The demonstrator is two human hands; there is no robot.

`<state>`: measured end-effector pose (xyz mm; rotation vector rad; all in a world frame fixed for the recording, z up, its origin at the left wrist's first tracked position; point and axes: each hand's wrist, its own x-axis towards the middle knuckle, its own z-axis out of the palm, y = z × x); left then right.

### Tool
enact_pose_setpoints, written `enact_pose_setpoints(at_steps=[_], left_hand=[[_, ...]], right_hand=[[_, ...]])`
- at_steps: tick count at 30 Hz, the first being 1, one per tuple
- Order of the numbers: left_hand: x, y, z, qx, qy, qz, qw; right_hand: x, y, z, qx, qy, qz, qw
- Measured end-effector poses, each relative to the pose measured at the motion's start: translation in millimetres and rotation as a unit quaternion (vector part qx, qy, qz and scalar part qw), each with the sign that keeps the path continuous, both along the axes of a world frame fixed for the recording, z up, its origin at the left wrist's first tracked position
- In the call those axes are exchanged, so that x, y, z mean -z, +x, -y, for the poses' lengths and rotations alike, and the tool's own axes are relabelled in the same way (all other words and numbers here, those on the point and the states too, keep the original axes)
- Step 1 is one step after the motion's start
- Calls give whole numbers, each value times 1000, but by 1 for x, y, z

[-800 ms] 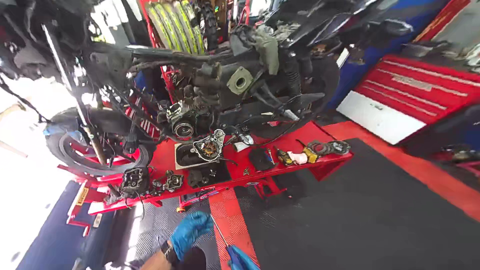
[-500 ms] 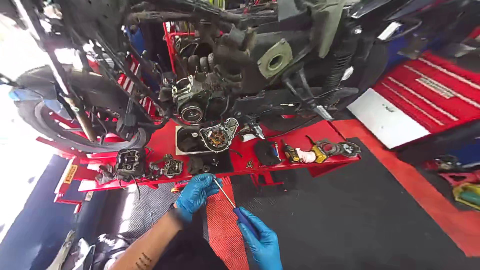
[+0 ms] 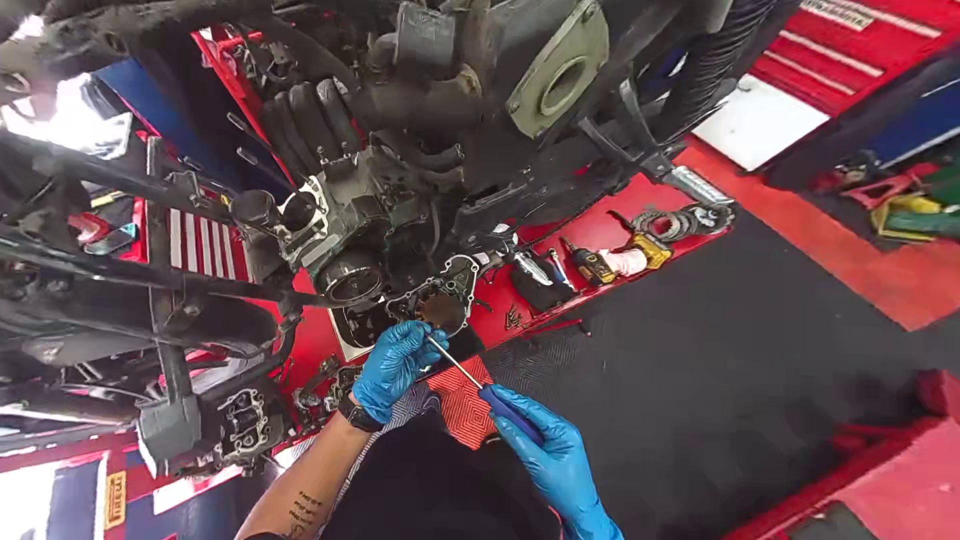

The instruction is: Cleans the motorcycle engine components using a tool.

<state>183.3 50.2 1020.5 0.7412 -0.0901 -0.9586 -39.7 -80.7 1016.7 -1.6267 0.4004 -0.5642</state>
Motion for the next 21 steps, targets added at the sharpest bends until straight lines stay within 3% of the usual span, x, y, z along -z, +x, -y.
enact_pose_setpoints(at_steps=[3,9,11,13,15,21], left_hand=[[5,16,6,-10,14,13,1000],[3,35,23,-43,116,104,987],[4,43,29,-49,123,109,985],[1,49,41,-70,132,102,984],[-2,54,57,-101,141,87,981],[6,68,85,-172,119,48,977]], right_hand=[[1,16,5,9,-33,-13,999],[-6,39,15,56,-270,-59,959],[-7,49,17,39,-211,-65,975],[-8,62,19,16,-30,-65,997],[-6,80,21,21,89,-61,994],[12,127,25,5,172,-36,984]])
